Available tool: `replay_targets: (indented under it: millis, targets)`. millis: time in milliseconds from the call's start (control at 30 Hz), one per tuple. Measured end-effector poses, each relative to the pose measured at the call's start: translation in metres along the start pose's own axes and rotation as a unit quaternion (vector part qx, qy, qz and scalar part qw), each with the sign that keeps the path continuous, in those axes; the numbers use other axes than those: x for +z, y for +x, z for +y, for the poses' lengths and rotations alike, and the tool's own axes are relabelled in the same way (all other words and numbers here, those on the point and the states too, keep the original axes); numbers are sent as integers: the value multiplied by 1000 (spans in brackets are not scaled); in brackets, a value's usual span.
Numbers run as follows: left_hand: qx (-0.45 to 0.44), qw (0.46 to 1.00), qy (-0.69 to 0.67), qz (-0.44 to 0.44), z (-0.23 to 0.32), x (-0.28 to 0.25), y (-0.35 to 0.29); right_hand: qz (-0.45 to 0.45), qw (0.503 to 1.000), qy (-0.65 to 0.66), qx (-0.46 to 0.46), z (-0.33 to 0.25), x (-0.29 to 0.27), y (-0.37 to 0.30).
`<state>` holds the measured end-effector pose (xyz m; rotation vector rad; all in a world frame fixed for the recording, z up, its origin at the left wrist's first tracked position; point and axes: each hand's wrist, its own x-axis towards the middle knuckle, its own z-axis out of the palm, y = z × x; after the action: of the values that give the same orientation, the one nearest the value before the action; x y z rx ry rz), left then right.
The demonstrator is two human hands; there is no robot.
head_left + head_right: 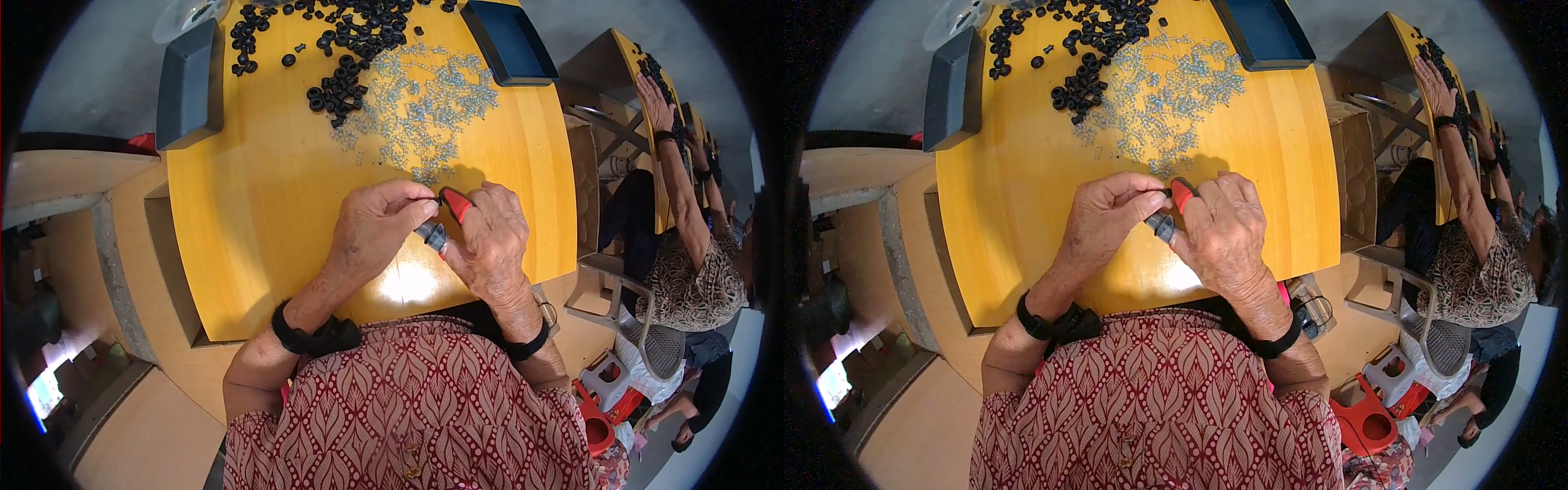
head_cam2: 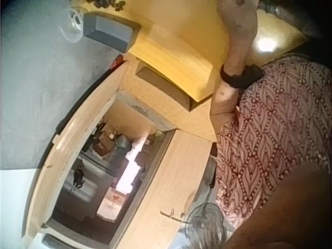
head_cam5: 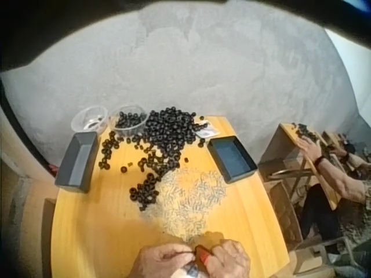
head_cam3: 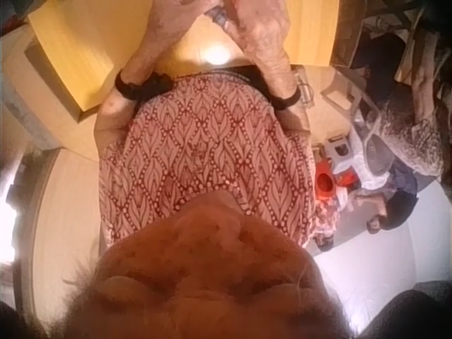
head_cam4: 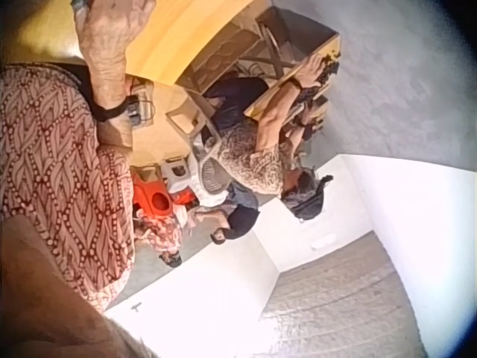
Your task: The person assembles small components by repeatedly fitting black rubber pieces onto the tip of a handheld tool by hand.
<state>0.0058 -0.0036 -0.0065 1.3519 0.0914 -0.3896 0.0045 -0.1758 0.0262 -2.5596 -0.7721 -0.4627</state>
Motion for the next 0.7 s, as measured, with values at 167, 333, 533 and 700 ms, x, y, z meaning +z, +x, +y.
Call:
replay_targets:
  millis: [167,333,533,700]
  targets:
    - [13,998,56,7,1,-2,0,16,999,3,-29,1,7,0]
    - [-10,999,28,-40,3,-6,-2,3,999,19,-30,3,6,1]
    - [-2,999,19,-51,-4,-7,-3,-34,998,34,-40,5,1,6]
    - [9,999,17,-33,-4,-3,-5,-61,996,52,-41,10,-2,5]
